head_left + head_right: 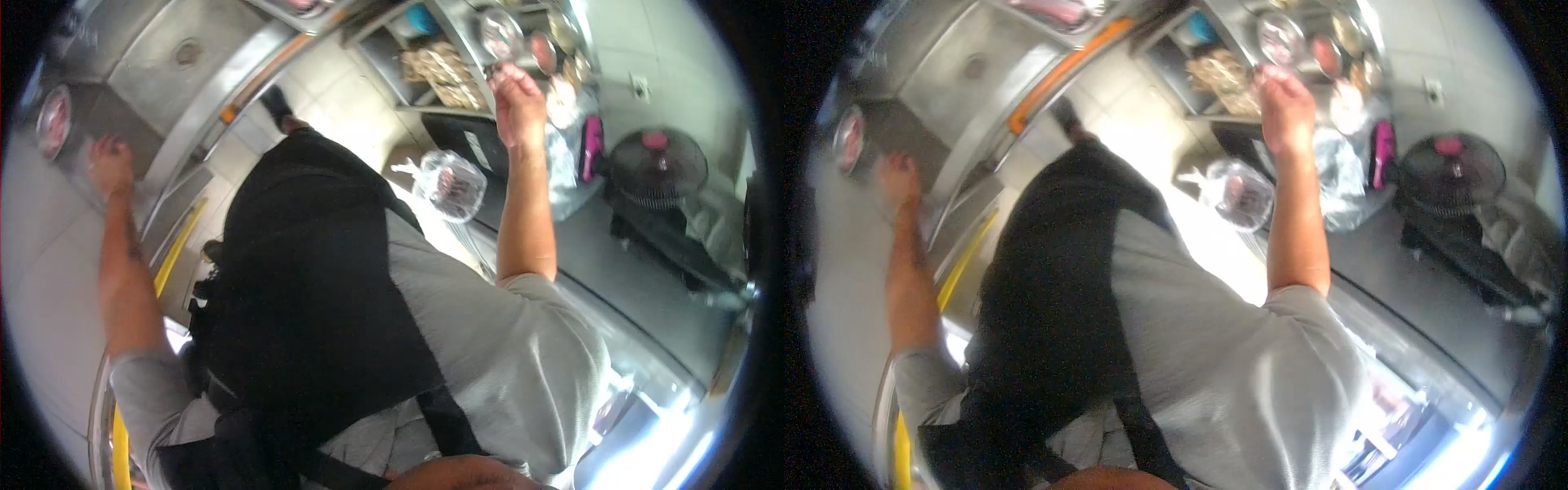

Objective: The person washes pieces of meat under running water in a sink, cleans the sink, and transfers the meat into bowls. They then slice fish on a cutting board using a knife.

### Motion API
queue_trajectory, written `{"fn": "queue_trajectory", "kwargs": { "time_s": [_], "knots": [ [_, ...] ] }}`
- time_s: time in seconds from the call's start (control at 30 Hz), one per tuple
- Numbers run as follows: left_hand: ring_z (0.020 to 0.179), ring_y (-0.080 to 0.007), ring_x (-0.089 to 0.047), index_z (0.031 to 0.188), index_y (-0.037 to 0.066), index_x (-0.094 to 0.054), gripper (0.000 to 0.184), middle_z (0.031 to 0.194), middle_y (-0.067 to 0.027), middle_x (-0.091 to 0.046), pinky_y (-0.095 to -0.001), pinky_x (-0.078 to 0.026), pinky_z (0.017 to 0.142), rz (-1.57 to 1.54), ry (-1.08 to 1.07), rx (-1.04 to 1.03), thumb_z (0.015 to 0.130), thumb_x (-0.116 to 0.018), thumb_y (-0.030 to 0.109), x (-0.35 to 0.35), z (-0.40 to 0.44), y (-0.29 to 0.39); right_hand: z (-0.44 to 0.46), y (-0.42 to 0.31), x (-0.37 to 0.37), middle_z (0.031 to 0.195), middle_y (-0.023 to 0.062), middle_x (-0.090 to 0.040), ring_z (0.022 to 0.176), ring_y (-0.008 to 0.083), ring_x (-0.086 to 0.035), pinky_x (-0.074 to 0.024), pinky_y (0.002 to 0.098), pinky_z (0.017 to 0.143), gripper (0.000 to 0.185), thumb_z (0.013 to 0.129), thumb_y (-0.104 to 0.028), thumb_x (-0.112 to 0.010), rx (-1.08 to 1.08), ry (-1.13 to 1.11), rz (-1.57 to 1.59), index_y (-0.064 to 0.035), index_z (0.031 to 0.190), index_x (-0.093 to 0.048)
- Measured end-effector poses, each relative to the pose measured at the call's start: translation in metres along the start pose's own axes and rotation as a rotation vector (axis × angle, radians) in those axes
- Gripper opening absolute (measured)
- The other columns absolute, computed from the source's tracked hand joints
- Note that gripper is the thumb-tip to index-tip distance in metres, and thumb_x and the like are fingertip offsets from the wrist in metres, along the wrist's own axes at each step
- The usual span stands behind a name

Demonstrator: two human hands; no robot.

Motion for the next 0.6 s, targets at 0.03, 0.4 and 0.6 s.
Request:
{"fn": "queue_trajectory", "kwargs": {
  "time_s": [0.03,0.4,0.6],
  "knots": [
    [0.141,-0.0278,-0.043,0.132,0.017,-0.066,0.042,0.144,-0.0029,-0.058,-0.045,-0.03,0.121,0.017,0.063,-0.008,0.096,-0.053,0.035,-0.015,0.004,-0.011,-0.017,0.005,0.043,0.098,0.0062,-0.072,0.09,0.0168,-0.068,-0.0531,0.0301,0.086,0.01,0.092,0.0,-0.069,0.037,0.07,-0.193,0.0027,0.102,-0.071],
    [0.138,-0.0265,-0.048,0.122,0.02,-0.071,0.033,0.134,-0.0003,-0.063,-0.0438,-0.037,0.116,0.246,0.041,-0.108,0.092,-0.062,0.032,-0.011,0.003,-0.001,-0.12,0.208,0.389,0.103,0.018,-0.075,0.098,0.0405,-0.071,-0.0571,0.0461,0.088,0.021,0.087,-0.022,-0.065,-0.418,0.347,-1.828,-0.0075,0.096,-0.077],
    [0.146,-0.026,-0.037,0.124,0.024,-0.071,0.039,0.137,0.001,-0.062,-0.0467,-0.025,0.121,-0.104,0.011,0.042,0.087,-0.066,0.035,0.008,-0.008,0.01,-0.076,0.14,0.266,0.107,0.0178,-0.075,0.105,0.0362,-0.072,-0.0566,0.0486,0.09,0.027,0.097,-0.032,-0.061,-0.537,0.37,-1.804,-0.0104,0.103,-0.076]
  ]
}}
Point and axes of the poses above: each hand's wrist, its own z-axis towards the middle knuckle, its own x-axis out of the back of the hand, y = z × x, the point moved 6 cm from there along z, towards the middle knuckle
